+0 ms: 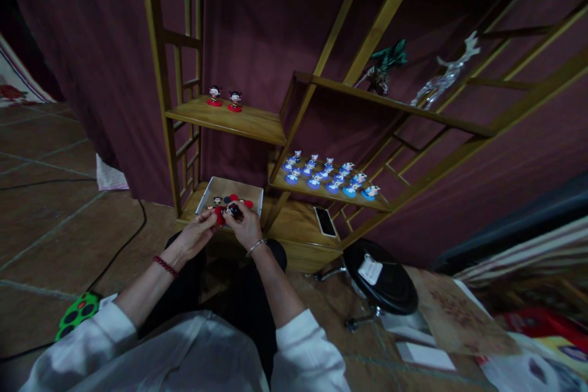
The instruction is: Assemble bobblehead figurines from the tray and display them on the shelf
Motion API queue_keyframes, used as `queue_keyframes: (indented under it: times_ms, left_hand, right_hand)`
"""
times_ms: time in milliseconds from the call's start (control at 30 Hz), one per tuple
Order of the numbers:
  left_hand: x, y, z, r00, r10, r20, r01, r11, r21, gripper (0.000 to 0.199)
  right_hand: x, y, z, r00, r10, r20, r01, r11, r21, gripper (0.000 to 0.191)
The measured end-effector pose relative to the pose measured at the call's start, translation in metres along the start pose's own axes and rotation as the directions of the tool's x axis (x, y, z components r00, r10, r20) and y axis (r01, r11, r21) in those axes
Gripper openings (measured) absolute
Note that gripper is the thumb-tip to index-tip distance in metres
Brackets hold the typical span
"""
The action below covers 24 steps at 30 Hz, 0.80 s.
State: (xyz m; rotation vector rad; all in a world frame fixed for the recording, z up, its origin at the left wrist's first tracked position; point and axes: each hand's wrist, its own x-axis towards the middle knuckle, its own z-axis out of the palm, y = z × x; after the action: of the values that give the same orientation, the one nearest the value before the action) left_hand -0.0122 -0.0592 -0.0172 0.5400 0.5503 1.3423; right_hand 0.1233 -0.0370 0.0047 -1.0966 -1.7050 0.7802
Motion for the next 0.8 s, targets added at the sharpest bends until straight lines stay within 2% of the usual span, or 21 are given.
queue_keyframes:
  times_ms: [300, 800]
  left_hand:
    - [0.004, -0.004, 0.003, 0.999, -0.035, 0.002, 0.035, 0.999, 0.034, 0.022]
    - [0.012, -0.012, 0.005, 0.996, -0.086, 0.006, 0.085, 0.994, 0.071, 0.017]
  right_hand:
    - [0.001, 0.004, -0.007, 0.997, -0.05, 0.052, 0.048, 0.998, 0.031, 0.027]
    - [0.003, 0.005, -0.02, 0.995, -0.082, 0.063, 0.086, 0.994, -0.07, 0.024]
